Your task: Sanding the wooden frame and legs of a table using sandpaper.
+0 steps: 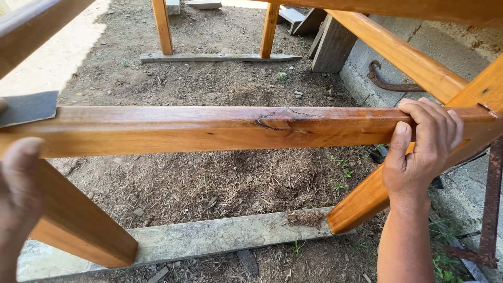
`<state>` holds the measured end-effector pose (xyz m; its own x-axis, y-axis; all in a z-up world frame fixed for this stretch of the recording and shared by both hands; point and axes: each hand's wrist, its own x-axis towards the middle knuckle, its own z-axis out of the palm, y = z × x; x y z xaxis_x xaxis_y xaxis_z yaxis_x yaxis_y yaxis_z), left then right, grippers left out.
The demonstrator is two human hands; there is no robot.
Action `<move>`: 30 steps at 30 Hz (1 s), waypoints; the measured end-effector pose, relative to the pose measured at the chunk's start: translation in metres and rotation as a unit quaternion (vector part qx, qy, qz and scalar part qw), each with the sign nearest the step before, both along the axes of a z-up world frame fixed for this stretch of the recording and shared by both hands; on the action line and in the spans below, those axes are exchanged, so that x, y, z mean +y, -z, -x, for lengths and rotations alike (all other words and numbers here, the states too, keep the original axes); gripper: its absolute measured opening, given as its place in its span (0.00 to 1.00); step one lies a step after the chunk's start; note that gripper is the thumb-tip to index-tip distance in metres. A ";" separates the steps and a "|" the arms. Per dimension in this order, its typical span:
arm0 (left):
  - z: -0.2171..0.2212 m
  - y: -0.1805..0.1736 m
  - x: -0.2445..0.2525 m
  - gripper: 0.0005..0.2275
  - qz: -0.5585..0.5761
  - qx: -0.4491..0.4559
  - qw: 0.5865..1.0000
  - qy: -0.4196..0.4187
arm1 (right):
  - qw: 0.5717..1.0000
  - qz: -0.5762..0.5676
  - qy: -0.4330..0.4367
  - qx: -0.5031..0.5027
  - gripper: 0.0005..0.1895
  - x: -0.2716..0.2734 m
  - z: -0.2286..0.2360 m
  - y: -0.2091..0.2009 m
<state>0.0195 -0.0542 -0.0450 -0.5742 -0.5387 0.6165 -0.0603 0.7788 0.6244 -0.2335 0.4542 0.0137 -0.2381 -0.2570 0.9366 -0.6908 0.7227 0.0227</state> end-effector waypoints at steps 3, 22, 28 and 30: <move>-0.006 -0.017 0.032 0.26 0.347 0.033 0.935 -0.067 | 1.000 0.002 -0.002 -0.007 0.17 -0.004 -0.005 -0.003; 0.016 -0.052 0.100 0.27 0.431 -0.022 0.896 -0.105 | 1.000 0.006 -0.016 -0.009 0.19 -0.002 -0.002 -0.002; 0.022 -0.067 0.136 0.32 0.479 -0.022 0.870 -0.118 | 1.000 -0.017 0.001 0.000 0.22 0.009 0.010 0.009; 0.021 -0.063 0.126 0.32 0.471 -0.018 0.875 -0.112 | 1.000 -0.025 0.004 0.003 0.21 0.011 0.012 0.011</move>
<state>-0.0017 0.0722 0.0176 -0.5473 0.0970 0.8313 -0.2844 0.9126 -0.2938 -0.2458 0.4648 0.0030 -0.2343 -0.3012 0.9243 -0.6846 0.7262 0.0631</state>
